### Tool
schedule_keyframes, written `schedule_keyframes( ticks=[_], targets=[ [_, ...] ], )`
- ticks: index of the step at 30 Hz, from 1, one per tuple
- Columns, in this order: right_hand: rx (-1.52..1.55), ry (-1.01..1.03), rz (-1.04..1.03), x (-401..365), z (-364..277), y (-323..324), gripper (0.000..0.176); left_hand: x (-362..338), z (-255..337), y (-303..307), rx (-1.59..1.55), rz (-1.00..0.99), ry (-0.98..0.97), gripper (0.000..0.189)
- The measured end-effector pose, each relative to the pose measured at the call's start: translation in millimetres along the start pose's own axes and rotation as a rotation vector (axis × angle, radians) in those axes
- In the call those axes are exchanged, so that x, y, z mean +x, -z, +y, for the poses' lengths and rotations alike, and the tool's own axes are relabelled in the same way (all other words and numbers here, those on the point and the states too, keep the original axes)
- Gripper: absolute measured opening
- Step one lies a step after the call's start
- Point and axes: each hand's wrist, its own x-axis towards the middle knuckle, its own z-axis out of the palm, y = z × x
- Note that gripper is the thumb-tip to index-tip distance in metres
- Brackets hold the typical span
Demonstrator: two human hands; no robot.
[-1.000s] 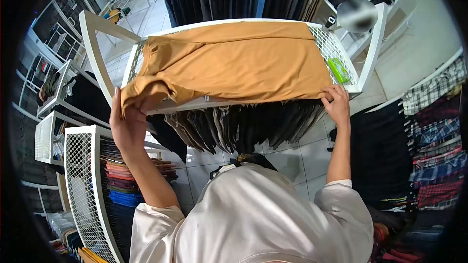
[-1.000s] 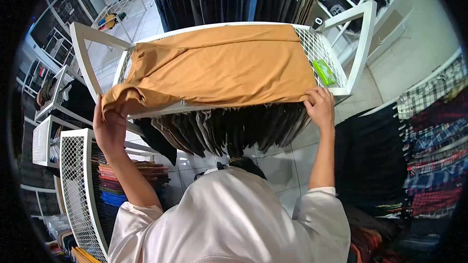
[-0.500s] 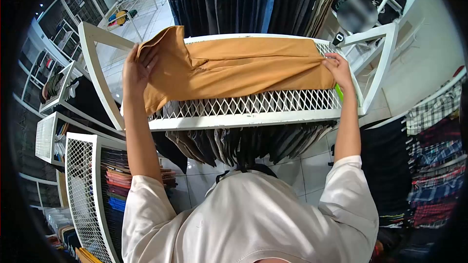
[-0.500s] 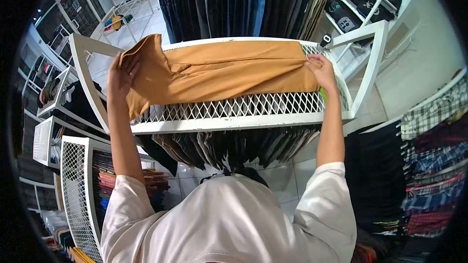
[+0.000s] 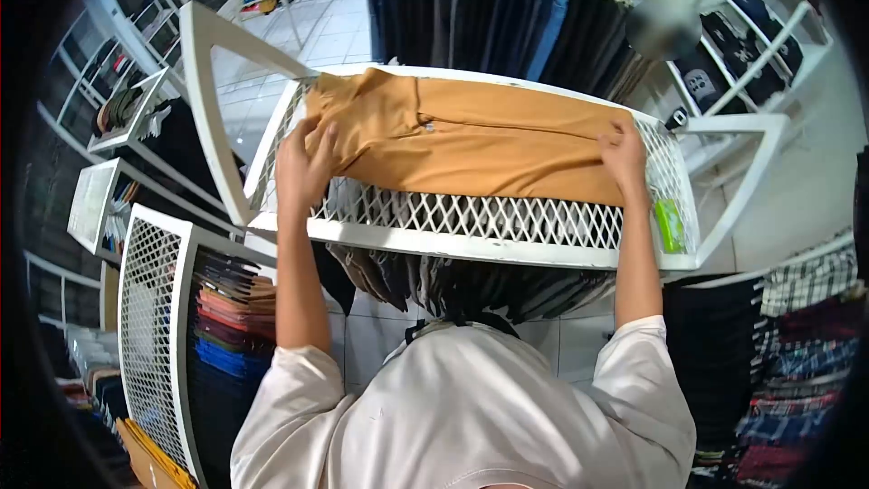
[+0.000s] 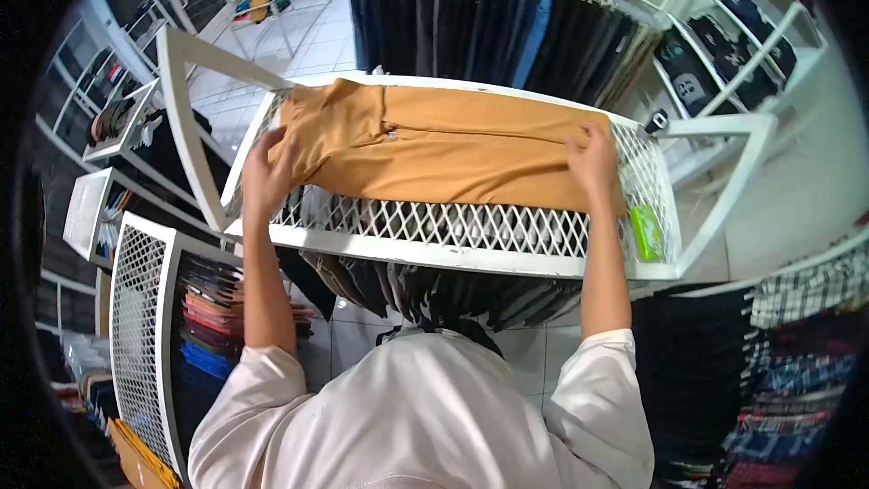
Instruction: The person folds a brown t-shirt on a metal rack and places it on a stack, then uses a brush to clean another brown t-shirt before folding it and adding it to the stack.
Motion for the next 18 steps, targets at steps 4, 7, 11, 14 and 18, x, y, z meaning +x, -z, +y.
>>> schedule_keyframes(
  ticks=[4, 7, 11, 14, 18],
  targets=[
    [0.419, 0.156, -0.316, -2.2, -114.7, -69.1, 0.036, -54.7, -21.7, 18.8, 0.370, 0.177, 0.311, 0.062],
    [0.554, 0.149, -0.534, -1.9, -190.2, -130.6, 0.045, -68.9, -20.1, 30.2, 0.302, 0.090, 0.459, 0.068],
    [0.364, 0.086, -0.583, -8.9, -257.5, -168.5, 0.055, -66.7, -36.4, 20.7, 0.160, 0.018, 0.491, 0.058],
    [0.181, 0.129, -0.470, -15.2, -272.7, -184.1, 0.057, -60.9, -49.5, 21.0, 0.104, -0.045, 0.342, 0.046],
    [0.235, 0.078, -0.509, -17.1, -265.2, -190.3, 0.058, -39.5, -79.4, 41.1, -0.058, -0.014, 0.418, 0.037]
  ],
)
